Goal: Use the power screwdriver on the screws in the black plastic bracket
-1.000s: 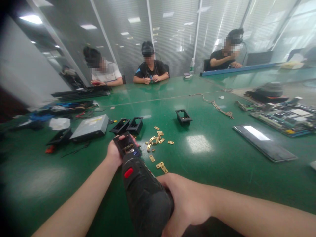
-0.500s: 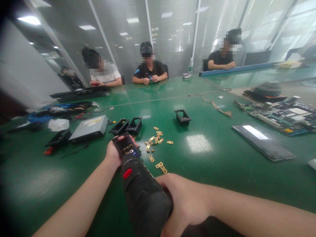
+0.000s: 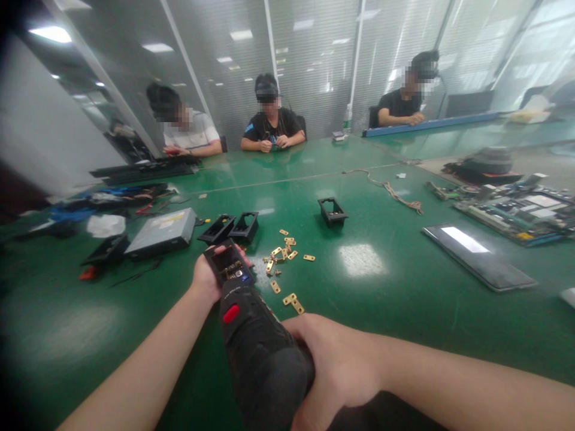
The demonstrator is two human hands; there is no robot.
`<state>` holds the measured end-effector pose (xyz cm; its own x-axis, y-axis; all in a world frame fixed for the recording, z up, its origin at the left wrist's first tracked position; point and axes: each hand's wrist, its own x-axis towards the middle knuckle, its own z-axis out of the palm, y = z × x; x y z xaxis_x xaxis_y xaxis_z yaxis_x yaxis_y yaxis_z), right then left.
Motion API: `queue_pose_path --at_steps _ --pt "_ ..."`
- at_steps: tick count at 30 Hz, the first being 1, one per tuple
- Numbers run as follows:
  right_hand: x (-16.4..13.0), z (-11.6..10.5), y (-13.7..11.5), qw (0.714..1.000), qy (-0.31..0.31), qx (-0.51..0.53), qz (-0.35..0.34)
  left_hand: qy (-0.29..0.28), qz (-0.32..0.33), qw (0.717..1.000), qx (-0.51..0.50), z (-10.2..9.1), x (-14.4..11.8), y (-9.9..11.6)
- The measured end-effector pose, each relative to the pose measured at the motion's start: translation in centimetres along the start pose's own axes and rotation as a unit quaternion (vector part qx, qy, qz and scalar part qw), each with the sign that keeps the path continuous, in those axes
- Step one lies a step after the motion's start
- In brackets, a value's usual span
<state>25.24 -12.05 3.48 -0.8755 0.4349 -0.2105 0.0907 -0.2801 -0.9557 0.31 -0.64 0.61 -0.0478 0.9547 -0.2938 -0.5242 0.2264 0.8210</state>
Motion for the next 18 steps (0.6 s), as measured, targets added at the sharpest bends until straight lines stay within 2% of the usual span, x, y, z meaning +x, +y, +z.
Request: queue_pose_path --at_steps 18 --pt "0.11 -0.03 0.2 1.0 -0.008 0.006 0.002 -0.009 -0.002 1.0 -0.007 -0.23 0.07 -0.05"
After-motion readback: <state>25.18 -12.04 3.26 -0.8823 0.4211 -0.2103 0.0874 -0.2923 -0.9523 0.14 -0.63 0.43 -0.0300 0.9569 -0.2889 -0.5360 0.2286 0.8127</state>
